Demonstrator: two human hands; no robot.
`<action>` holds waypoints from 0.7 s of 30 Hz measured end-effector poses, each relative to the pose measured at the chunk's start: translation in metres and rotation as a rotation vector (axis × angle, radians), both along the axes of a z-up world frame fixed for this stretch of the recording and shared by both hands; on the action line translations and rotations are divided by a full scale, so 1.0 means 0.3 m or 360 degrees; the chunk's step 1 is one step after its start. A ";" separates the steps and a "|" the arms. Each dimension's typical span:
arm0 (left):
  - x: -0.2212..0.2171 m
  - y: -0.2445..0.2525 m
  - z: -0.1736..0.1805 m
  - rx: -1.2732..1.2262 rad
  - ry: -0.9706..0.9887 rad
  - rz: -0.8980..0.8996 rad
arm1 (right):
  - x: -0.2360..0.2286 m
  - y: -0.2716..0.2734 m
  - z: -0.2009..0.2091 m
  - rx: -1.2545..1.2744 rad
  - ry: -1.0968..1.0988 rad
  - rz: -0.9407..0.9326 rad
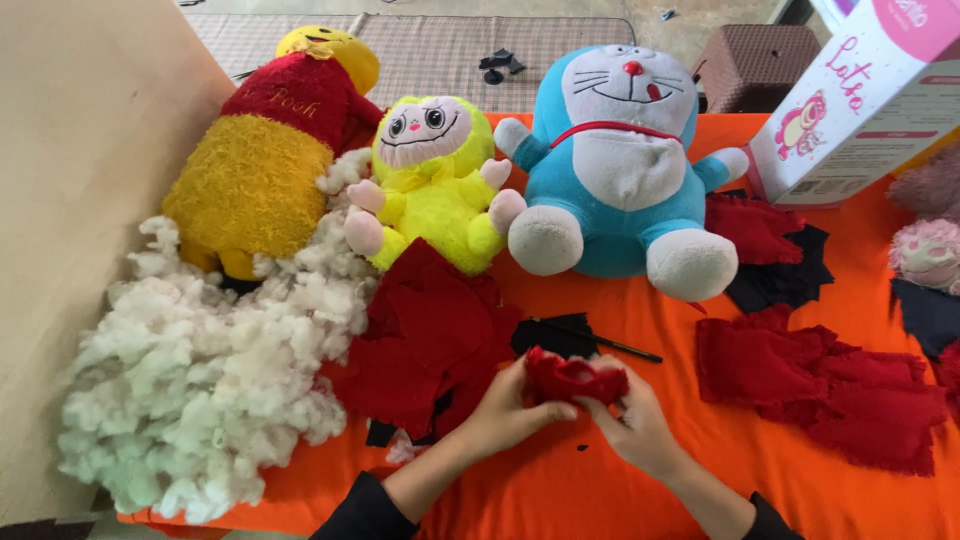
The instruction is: Using a small tool to push white fiberfill stuffing into red fabric pouches as part of a toy-making process.
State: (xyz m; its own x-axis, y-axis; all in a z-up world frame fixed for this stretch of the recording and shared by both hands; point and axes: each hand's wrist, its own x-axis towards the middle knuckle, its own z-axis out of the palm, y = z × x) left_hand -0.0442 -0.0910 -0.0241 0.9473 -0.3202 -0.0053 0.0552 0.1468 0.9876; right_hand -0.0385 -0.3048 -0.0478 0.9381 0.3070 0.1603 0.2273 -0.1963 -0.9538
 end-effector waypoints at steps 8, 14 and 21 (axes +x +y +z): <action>0.020 0.034 0.083 0.0014 0.0174 -0.0075 | -0.003 0.026 0.077 0.0013 0.0111 -0.0042; 0.013 0.037 -0.014 -0.0024 0.0025 -0.0105 | -0.001 0.007 0.042 -0.0142 -0.0136 0.0143; 0.020 0.013 -0.044 -0.0129 -0.0006 -0.0029 | 0.014 0.016 0.081 -0.0043 -0.0125 0.0141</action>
State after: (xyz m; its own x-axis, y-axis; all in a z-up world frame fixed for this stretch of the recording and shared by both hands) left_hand -0.0382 -0.0871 -0.0372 0.9414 -0.3363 0.0251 0.0545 0.2252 0.9728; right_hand -0.0343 -0.3001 -0.0236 0.8920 0.3935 0.2225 0.3185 -0.1977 -0.9271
